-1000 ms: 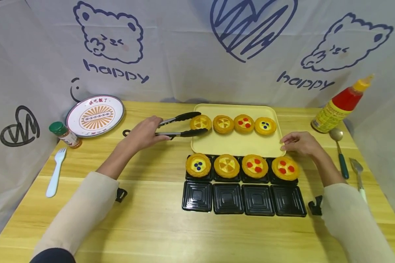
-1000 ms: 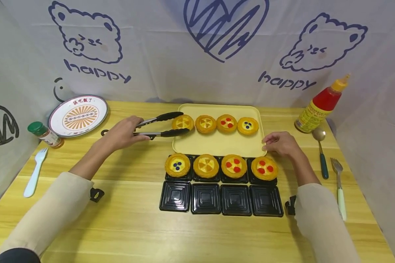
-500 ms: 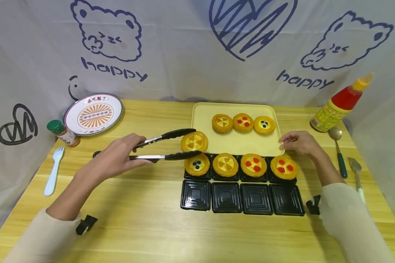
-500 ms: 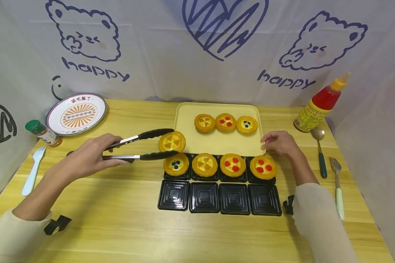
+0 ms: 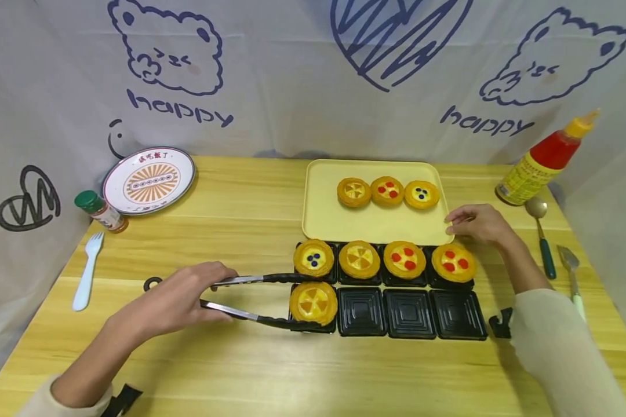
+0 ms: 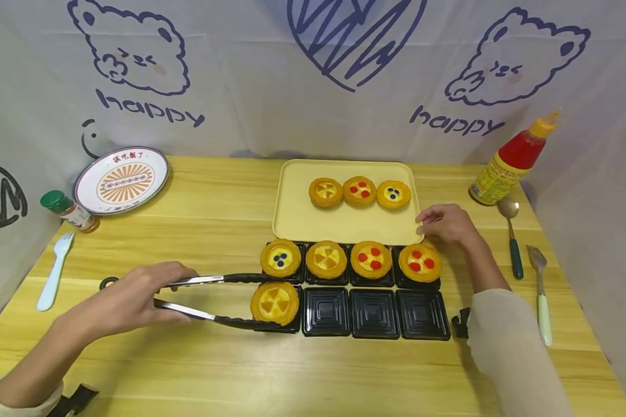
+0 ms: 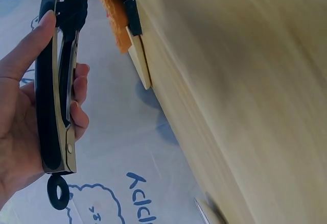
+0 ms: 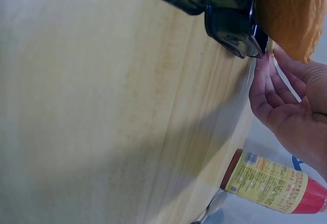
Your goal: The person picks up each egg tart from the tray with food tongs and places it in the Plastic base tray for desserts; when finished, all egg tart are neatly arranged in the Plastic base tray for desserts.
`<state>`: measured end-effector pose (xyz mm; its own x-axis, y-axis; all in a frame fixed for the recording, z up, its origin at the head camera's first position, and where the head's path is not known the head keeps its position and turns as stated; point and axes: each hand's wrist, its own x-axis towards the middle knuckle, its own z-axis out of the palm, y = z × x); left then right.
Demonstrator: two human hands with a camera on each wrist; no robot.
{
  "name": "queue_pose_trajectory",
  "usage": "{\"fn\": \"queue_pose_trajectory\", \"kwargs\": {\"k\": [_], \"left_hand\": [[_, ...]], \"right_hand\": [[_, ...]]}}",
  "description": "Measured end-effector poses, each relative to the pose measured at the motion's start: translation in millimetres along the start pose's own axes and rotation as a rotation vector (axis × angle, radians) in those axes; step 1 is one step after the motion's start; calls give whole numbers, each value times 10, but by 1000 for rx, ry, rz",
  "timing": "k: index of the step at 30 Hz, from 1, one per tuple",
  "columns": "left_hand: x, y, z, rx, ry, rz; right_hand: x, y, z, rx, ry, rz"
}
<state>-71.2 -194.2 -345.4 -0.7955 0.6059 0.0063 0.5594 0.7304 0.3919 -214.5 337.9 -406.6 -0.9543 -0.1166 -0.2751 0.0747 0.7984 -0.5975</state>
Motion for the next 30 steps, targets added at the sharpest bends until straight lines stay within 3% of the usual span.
{"fn": "queue_pose_trajectory", "kwargs": {"k": [6,15,19,25,30], "left_hand": [[10,1,83,50,21,42],[-17,38,-23,43,-33,-54],[26,7,-91,11,-21,-65],[255,-139,-149,-22,17,-108],[639,-267,-136,-38,46,-166]], "right_hand": [[-8,-14,4,-9,7,7],[-16,-7,14,-8,-3,8],[-5,-12,20,-8,3,11],[2,-14,32,-7,6,11],[5,-18,48,7,10,16]]}}
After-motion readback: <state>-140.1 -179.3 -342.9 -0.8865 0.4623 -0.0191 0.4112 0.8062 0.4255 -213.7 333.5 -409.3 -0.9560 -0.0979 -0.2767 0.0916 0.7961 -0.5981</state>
